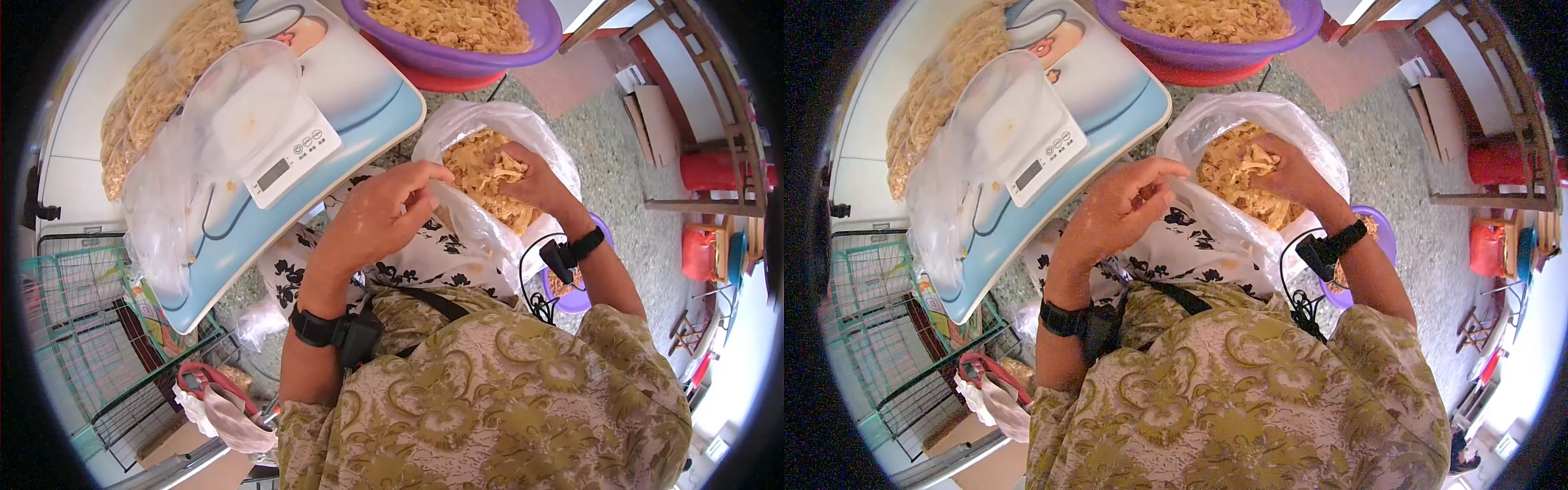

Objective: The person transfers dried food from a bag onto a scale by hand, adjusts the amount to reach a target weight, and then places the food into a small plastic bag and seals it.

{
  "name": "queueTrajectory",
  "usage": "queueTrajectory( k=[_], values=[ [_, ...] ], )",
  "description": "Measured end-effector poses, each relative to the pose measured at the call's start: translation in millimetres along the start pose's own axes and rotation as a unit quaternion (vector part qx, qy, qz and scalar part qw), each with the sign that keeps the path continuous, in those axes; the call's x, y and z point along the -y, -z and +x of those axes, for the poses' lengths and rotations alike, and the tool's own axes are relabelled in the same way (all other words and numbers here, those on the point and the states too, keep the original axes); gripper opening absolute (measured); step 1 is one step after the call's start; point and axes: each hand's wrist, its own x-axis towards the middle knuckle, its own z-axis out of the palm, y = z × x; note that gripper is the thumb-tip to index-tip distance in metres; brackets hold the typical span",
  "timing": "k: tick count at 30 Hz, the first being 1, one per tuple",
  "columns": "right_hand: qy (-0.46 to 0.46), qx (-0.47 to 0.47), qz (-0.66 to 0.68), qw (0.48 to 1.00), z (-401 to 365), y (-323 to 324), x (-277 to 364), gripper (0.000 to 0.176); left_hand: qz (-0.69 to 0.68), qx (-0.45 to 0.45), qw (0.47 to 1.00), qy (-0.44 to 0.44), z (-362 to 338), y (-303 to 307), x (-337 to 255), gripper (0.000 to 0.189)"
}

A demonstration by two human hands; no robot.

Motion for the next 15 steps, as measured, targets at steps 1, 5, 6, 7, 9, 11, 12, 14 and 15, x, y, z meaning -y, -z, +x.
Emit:
queueTrajectory(
  k=[1,5,6,7,9,11,12,14,15],
  values=[
    [0.001,0.000,-0.002,1.000,-2,1,4,0.038,0.000,-0.002,1.000,-0.001,-1,2,0,0.028],
    [-0.086,-0.022,0.141,0.986,-10,6,1,0.043,-0.047,0.034,0.998,0.019,-9,5,0,0.036],
    [-0.125,-0.034,0.230,0.965,-11,7,1,0.051,-0.062,0.026,0.997,0.024,-11,5,0,0.038],
    [-0.124,-0.033,0.228,0.965,-12,6,1,0.051,-0.063,0.024,0.997,0.024,-14,5,1,0.038],
    [-0.144,-0.062,0.379,0.912,-16,7,5,0.049,-0.099,-0.004,0.994,0.041,-18,3,8,0.039],
    [-0.144,-0.062,0.393,0.906,-19,11,13,0.048,-0.114,-0.015,0.992,0.047,-23,5,15,0.037],
    [-0.145,-0.062,0.409,0.899,-20,13,16,0.047,-0.128,-0.025,0.990,0.054,-26,8,18,0.036],
    [-0.141,-0.076,0.404,0.901,-23,18,20,0.045,-0.147,-0.052,0.986,0.064,-32,14,20,0.032],
    [-0.136,-0.089,0.400,0.902,-24,20,21,0.043,-0.165,-0.078,0.980,0.075,-36,18,22,0.029]
  ],
)
